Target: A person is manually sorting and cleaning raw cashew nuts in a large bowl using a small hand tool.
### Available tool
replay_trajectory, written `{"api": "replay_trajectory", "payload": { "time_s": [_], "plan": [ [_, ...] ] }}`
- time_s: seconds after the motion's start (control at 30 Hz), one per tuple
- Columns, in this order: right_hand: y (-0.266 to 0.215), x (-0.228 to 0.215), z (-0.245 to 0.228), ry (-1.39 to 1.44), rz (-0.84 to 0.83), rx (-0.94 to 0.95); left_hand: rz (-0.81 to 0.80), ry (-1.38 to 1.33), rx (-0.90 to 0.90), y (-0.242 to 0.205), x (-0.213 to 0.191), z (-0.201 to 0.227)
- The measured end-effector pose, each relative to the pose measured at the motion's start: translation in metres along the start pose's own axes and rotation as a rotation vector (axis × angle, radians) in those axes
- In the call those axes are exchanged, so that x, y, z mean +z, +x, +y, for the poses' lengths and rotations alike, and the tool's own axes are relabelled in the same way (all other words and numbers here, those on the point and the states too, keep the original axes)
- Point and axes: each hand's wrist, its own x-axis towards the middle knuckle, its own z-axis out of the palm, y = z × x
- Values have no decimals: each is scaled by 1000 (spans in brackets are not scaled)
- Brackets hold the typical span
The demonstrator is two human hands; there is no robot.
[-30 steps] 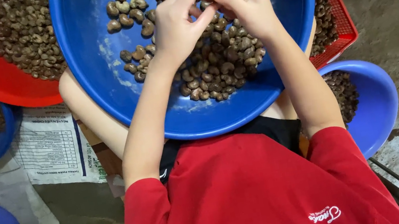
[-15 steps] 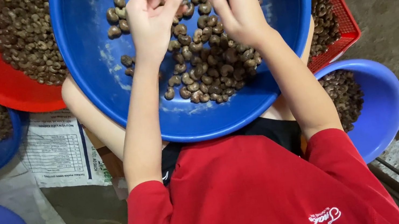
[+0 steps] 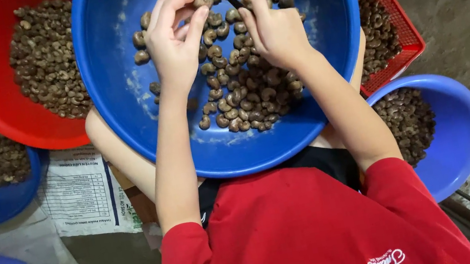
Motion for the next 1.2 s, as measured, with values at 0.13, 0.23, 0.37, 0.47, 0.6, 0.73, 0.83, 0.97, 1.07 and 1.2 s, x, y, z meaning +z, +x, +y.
{"api": "replay_trajectory", "payload": {
  "time_s": [0.13, 0.23, 0.37, 0.47, 0.6, 0.73, 0.83, 0.97, 1.07, 1.2],
  "plan": [
    [0, 4, 3, 116, -70, 3, -38, -87, -16, -1, -4, 7],
    [7, 3, 4, 153, -137, 192, -65, -170, -1, 0, -5, 7],
    [10, -7, -1, 1206, -156, 410, -162, -102, -5, -3, 5, 10],
    [11, -13, -4, 1411, -203, 487, -218, -109, 22, -4, 14, 7],
    [8, -10, 6, 1518, -22, 504, -234, -245, -72, -8, 18, -5],
    [8, -8, -1, 1485, -99, 501, -273, -378, -85, -8, 19, -8],
    [5, -11, 3, 1374, -66, 436, -271, -337, -70, -6, 18, -13],
    [-17, -57, 23, 639, 417, 333, -121, 483, 107, -4, 0, -50],
    [-72, -61, 80, 275, 663, 394, -218, 1017, 84, -11, 0, -96],
    [-162, -41, 151, -19, 815, 701, -343, 1236, -28, -22, 15, -143]
  ]
}}
